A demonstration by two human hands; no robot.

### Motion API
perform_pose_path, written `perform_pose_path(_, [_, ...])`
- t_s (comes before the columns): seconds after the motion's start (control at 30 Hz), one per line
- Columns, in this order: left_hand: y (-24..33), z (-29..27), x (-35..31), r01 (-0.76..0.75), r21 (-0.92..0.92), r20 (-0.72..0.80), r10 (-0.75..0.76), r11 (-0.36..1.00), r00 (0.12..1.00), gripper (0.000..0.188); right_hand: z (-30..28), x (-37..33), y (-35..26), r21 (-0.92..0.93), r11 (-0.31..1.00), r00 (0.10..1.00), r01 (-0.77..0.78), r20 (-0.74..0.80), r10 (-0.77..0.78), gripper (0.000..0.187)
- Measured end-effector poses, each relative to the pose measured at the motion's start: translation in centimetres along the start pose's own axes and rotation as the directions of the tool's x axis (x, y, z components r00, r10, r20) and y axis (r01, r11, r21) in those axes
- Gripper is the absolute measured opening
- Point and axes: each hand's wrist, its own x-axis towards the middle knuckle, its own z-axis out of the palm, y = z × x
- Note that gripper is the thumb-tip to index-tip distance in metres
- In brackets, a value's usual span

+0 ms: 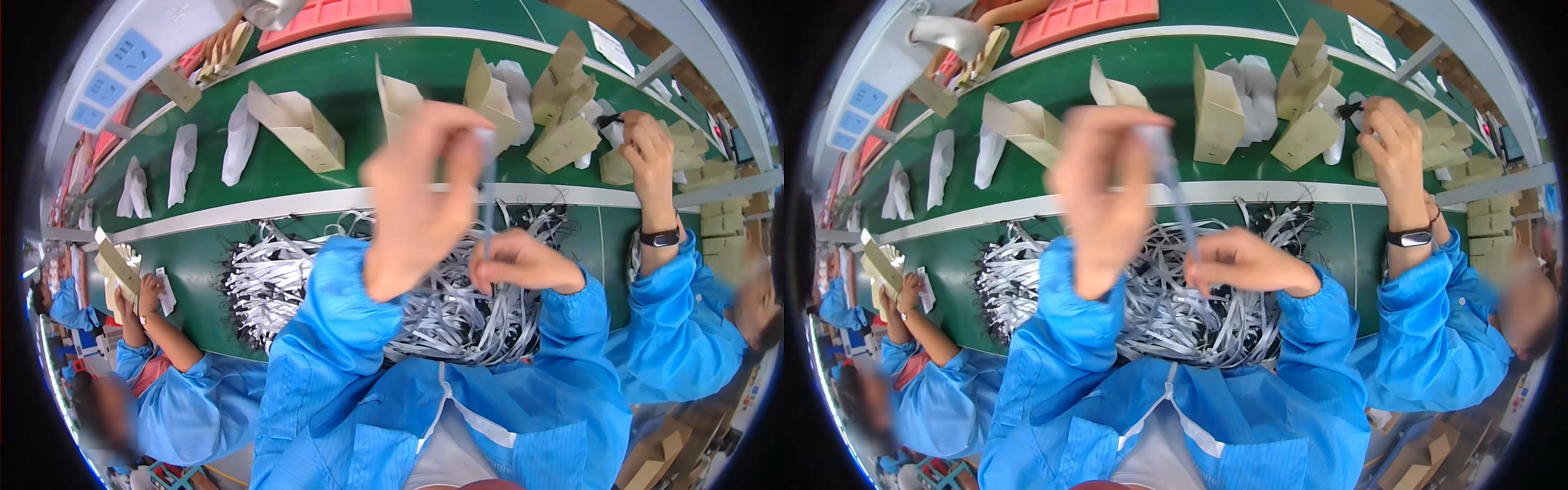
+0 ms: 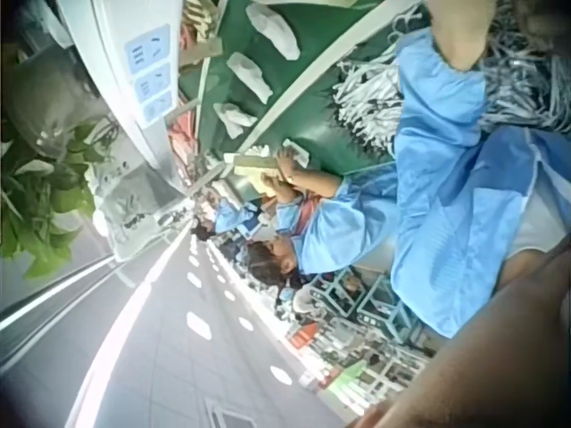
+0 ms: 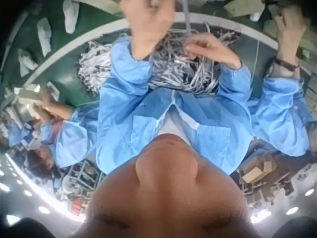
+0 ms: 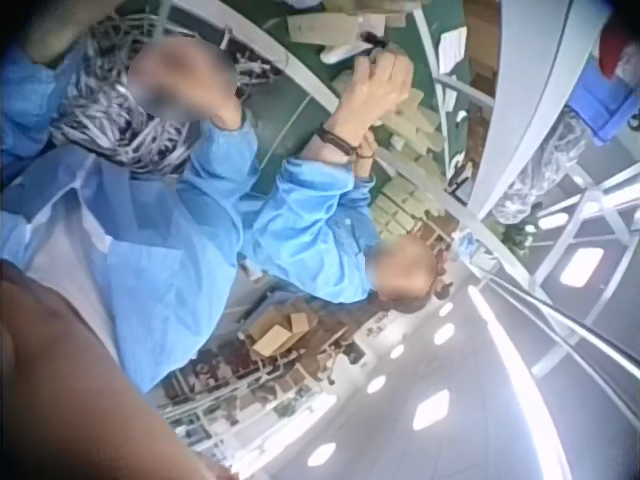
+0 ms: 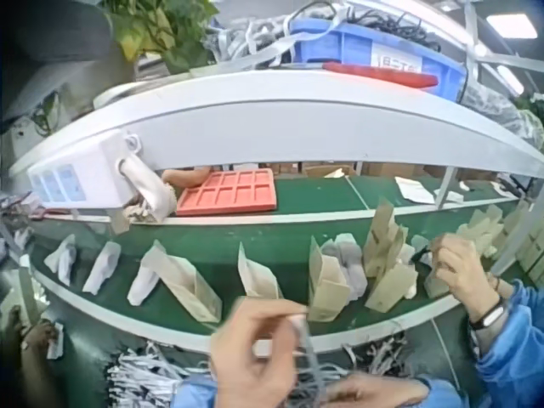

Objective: The worker is picking up long white plastic strips from a pile and bundling or organizing them into paper boxes.

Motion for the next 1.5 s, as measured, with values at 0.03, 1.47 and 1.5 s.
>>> perform_pose_path(0.03, [0.6,-2.2,0.2,-0.061,0.049,-0.136,0.068,0.997,0.988,0.012,0.0,0.0,-0.2,-0.138,0.990,0.994,0.010,0.110,0.005,0.020])
perform_pose_path(1.47, [1.4,-1.8,-0.4,0.613,-0.531,0.553,-0.308,0.585,0.774,0.043,1.7,1.7,-1.5,-0.242,0.953,0.877,0.184,-0.398,-0.270,0.023])
perform_pose_path(1.5, [1.2,-2.1,-0.6,0.611,-0.500,0.516,-0.355,0.614,0.779,0.043,1.7,1.5,-1.5,-0.381,0.906,0.848,0.183,-0.404,-0.342,0.017])
